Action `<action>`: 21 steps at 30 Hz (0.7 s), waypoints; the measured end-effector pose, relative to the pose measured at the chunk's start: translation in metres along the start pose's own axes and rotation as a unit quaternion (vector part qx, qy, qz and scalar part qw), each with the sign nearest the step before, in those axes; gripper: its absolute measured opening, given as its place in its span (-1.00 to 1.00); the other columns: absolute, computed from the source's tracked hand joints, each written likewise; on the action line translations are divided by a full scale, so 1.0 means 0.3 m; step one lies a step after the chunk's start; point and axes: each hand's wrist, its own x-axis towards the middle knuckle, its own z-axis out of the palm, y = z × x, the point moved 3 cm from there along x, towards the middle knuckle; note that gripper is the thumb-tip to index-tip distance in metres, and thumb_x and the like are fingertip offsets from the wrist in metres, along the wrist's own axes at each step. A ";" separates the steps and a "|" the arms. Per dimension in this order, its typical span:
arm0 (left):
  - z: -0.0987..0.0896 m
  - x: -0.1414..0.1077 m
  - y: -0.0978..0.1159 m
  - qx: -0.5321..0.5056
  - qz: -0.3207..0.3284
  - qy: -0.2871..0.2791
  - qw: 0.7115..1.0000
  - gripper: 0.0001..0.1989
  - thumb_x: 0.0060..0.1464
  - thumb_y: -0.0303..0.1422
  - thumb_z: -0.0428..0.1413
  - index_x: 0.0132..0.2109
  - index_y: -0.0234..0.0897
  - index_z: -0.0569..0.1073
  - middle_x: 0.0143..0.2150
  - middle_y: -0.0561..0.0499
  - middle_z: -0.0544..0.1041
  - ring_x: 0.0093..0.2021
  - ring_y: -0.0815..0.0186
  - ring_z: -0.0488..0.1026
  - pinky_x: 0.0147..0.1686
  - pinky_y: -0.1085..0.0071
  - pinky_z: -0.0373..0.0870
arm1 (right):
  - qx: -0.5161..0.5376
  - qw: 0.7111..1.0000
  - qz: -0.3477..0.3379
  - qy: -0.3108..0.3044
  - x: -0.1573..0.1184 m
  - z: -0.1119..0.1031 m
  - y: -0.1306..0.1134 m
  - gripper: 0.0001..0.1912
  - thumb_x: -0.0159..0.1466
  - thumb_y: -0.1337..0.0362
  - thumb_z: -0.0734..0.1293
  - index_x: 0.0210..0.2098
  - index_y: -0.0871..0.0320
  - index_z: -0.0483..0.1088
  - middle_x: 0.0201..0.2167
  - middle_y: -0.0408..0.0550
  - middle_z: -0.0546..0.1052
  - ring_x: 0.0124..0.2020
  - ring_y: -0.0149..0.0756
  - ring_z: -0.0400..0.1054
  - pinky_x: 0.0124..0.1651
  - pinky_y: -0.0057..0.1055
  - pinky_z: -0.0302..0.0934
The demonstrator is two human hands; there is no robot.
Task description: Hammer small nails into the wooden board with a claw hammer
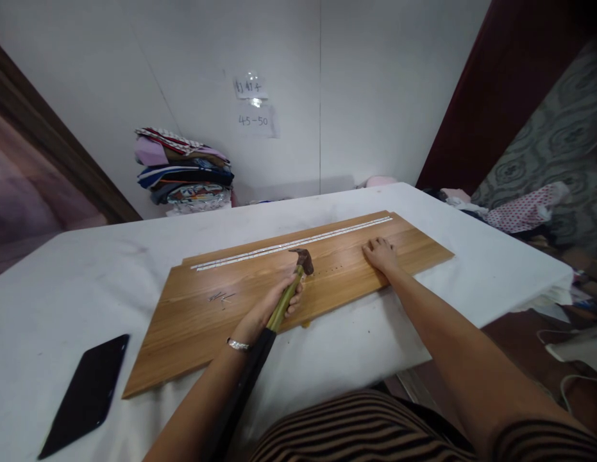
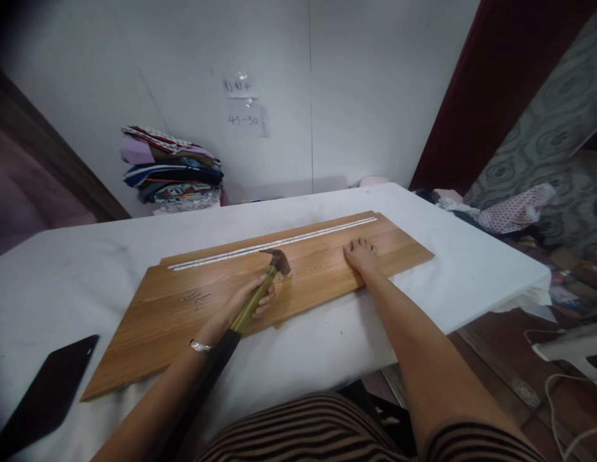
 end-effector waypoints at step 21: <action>0.003 0.005 -0.007 -0.002 -0.002 0.006 1.000 -0.59 0.24 0.02 -0.01 -0.34 -0.23 0.27 -0.62 0.19 0.21 -0.71 0.49 0.13 -0.75 0.60 0.04 | -0.002 1.000 0.001 0.001 0.000 0.000 0.000 -0.51 0.43 0.06 0.03 0.06 0.18 0.44 0.19 0.20 0.41 0.25 0.01 0.18 0.26 -0.04 0.00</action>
